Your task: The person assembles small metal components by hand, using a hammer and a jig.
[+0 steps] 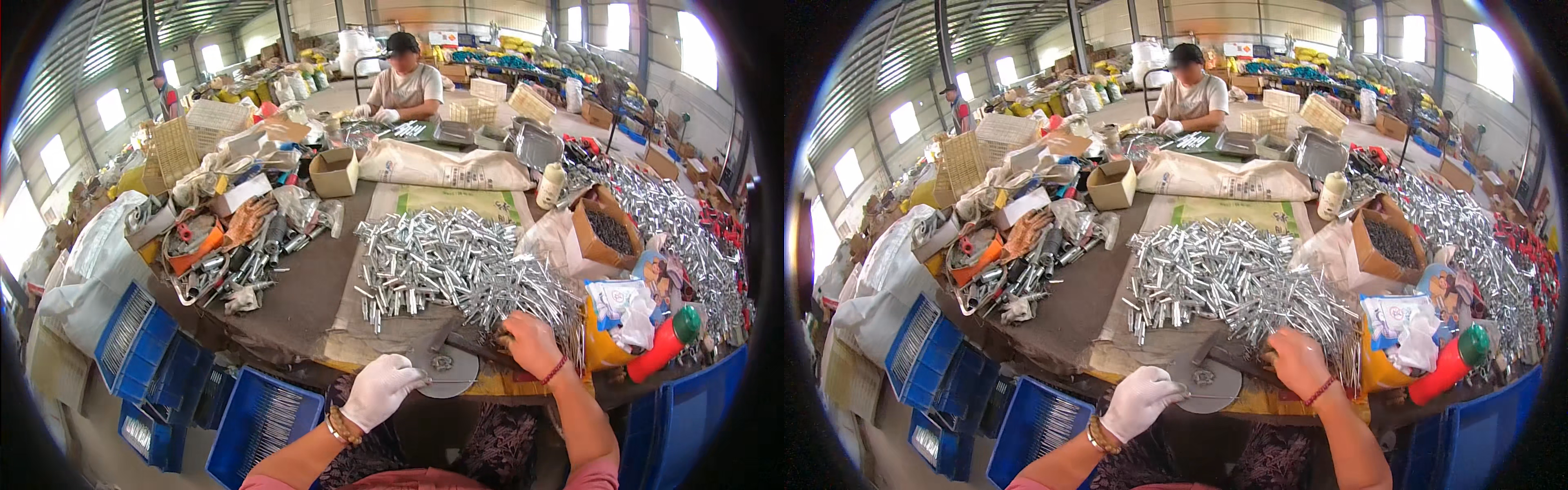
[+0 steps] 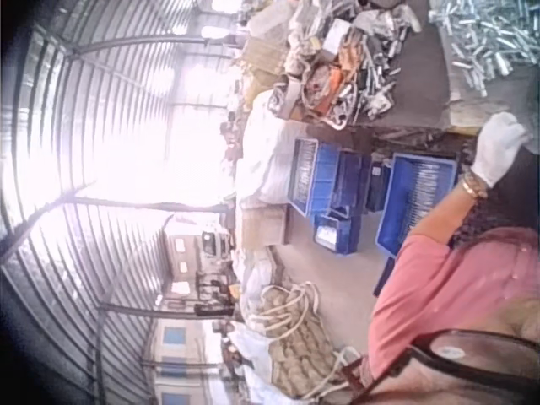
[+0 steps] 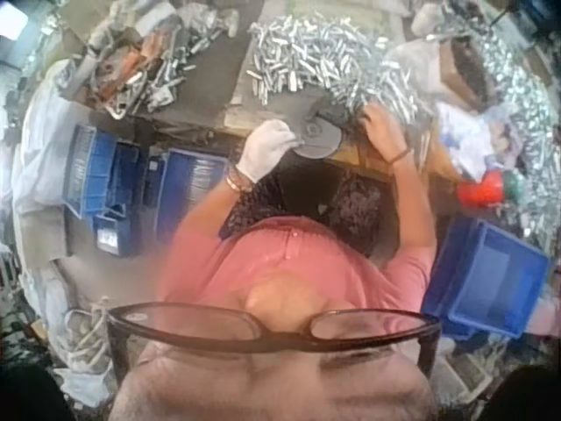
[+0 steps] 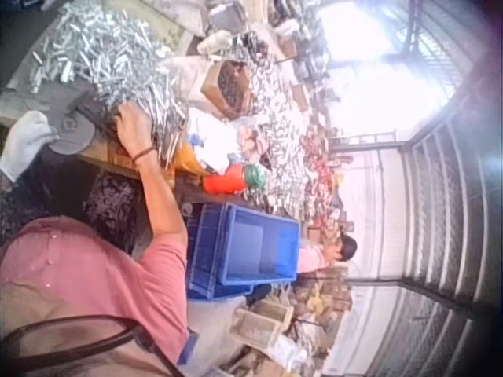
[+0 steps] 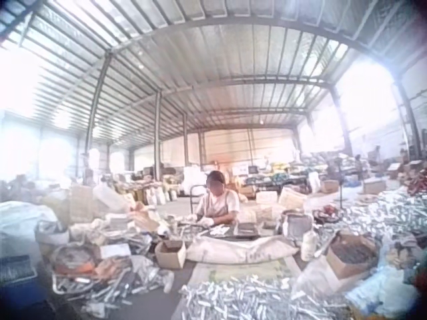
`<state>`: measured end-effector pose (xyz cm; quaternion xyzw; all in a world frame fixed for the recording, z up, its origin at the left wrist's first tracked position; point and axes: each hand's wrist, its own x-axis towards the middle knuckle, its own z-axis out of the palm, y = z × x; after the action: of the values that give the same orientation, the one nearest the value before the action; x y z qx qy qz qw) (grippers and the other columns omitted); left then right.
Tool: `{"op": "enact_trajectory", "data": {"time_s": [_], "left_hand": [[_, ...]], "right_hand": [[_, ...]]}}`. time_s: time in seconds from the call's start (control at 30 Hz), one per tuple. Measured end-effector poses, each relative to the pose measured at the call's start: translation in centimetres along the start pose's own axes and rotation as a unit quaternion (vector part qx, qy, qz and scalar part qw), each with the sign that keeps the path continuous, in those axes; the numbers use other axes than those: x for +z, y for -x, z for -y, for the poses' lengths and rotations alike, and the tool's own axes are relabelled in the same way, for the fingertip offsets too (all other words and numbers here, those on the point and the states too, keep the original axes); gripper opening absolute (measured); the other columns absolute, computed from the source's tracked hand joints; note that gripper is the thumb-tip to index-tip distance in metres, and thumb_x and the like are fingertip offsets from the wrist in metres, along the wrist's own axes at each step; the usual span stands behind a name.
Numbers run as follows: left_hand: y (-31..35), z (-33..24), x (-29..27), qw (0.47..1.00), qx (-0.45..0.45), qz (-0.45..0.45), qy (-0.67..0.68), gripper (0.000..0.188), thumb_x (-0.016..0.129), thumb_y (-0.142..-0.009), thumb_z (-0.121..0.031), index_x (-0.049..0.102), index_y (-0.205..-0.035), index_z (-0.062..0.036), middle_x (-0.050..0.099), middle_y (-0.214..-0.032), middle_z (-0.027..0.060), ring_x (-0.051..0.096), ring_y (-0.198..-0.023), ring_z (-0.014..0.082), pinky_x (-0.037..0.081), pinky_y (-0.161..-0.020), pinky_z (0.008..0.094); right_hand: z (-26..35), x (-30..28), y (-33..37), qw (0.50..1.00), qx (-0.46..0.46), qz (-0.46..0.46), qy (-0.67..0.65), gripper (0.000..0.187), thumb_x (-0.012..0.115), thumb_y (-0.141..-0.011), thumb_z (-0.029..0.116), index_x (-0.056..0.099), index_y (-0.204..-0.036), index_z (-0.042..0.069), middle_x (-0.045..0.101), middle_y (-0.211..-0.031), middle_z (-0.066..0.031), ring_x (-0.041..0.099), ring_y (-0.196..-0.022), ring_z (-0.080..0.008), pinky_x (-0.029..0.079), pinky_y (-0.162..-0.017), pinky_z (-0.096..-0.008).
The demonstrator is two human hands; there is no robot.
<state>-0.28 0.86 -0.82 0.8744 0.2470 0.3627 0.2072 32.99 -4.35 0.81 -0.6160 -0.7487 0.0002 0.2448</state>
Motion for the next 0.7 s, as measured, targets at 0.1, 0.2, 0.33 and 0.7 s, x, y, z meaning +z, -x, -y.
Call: {"op": "enact_trajectory", "data": {"time_s": [0.1,0.2,0.33,0.7], "left_hand": [[-0.2,0.1,-0.2,1.000,-0.002,0.003,0.002,0.011,0.081,-0.088,-0.017,0.075,-0.095,-0.0098,0.063,-0.088,0.0080,0.065,-0.088,0.0329,0.054,-0.078,0.0443],[-0.5,0.2,-0.2,1.000,0.004,-0.002,-0.002,0.012,0.081,-0.088,-0.017,0.075,-0.096,-0.0102,0.063,-0.089,0.0082,0.065,-0.089,0.0328,0.054,-0.078,0.0442],[-0.6,0.5,-0.1,1.000,0.008,0.002,-0.021,0.013,0.081,-0.088,-0.016,0.075,-0.097,-0.0103,0.064,-0.089,0.0083,0.066,-0.090,0.0331,0.055,-0.080,0.0446],[-0.4,1.2,0.4,0.999,0.011,0.006,-0.039,0.019,0.083,-0.081,-0.014,0.077,-0.098,-0.0098,0.069,-0.093,0.0059,0.067,-0.093,0.0304,0.056,-0.083,0.0415]], "right_hand": [[0.4,-0.5,0.1,0.998,0.034,-0.040,-0.018,0.018,0.079,-0.083,0.006,0.064,-0.092,0.002,0.063,-0.094,-0.0164,0.066,-0.089,-0.0406,0.055,-0.079,-0.0485],[1.4,-1.1,-0.1,0.996,0.067,-0.062,-0.009,0.016,0.078,-0.085,0.008,0.064,-0.092,0.004,0.064,-0.094,-0.0153,0.067,-0.089,-0.0394,0.055,-0.077,-0.0480],[6.0,-0.9,-0.8,0.995,0.014,-0.083,-0.048,0.014,0.076,-0.087,0.014,0.064,-0.091,0.007,0.064,-0.092,-0.0134,0.067,-0.087,-0.0356,0.056,-0.075,-0.0462],[12.3,3.3,-0.8,0.991,-0.122,-0.037,-0.050,0.013,0.073,-0.086,0.013,0.063,-0.093,0.009,0.057,-0.095,-0.0074,0.064,-0.090,-0.0278,0.055,-0.078,-0.0421]]}}
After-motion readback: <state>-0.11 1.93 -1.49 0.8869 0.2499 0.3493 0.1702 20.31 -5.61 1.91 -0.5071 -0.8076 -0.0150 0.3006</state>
